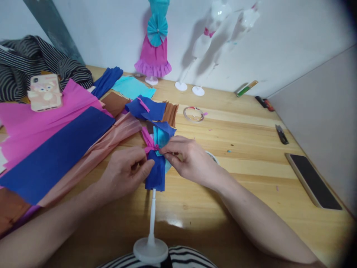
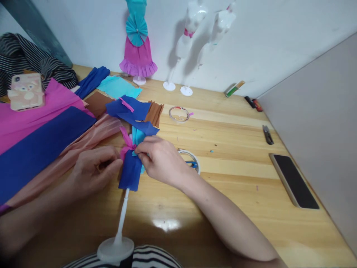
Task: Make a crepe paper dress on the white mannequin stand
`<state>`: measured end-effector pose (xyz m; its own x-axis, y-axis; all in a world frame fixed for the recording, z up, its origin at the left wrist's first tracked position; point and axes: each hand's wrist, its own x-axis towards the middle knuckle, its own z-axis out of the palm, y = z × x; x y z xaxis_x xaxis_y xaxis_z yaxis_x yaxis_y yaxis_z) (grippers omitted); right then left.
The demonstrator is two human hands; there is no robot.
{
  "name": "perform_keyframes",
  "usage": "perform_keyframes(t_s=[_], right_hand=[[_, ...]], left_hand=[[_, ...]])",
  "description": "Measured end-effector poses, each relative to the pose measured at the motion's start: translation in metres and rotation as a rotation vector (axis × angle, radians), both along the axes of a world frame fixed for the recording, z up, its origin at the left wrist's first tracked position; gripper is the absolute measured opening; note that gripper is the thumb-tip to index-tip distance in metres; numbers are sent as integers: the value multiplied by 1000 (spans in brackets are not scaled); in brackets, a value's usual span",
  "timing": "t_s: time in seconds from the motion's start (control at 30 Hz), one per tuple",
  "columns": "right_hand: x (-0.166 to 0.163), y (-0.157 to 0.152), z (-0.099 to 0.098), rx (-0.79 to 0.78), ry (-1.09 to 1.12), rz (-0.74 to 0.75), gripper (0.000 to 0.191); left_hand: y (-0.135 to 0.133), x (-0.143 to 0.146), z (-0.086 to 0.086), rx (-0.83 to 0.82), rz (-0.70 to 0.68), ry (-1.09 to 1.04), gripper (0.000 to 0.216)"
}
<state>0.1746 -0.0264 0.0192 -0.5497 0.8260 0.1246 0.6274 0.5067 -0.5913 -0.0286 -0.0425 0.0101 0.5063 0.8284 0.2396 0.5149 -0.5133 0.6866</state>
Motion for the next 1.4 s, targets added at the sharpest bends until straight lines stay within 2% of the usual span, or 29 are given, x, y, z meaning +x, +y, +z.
perform_keyframes(t_s=[0.1, 0.17, 0.3, 0.47, 0.73, 0.8, 0.9, 1.0, 1.13, 1.27, 1.4], right_hand=[[3, -2, 2, -13, -11, 76, 24], [3, -3, 3, -26, -38, 121, 25], [2, -4, 7, -30, -82, 137, 27], [3, -9, 15, -48, -99, 147, 21], [9, -17, 28, -71, -206, 261, 17], [10, -16, 27, -72, -182, 246, 18], [11, -12, 21, -23, -127, 119, 20], [11, -9, 16, 38, -149, 7, 33], [9, -8, 13, -6, -196, 91, 28], [9, -8, 13, -2, -150, 94, 27], [9, -9, 14, -11, -164, 135, 25]], left_hand=[[-2, -1, 7, 11, -256, 120, 13], [-4, -1, 6, 80, -329, 253, 9], [-7, 1, 0, 233, -326, 318, 8], [-5, -2, 2, 81, -343, 254, 16], [-2, -4, 4, 8, -360, 247, 14], [-2, -4, 3, 10, -350, 251, 12], [-2, -3, 2, 46, -346, 251, 13], [-2, -4, 2, 60, -367, 301, 16], [-1, -5, 7, 46, -399, 298, 16], [3, -5, 10, 15, -333, 245, 23], [7, -6, 7, -38, -164, 152, 30]])
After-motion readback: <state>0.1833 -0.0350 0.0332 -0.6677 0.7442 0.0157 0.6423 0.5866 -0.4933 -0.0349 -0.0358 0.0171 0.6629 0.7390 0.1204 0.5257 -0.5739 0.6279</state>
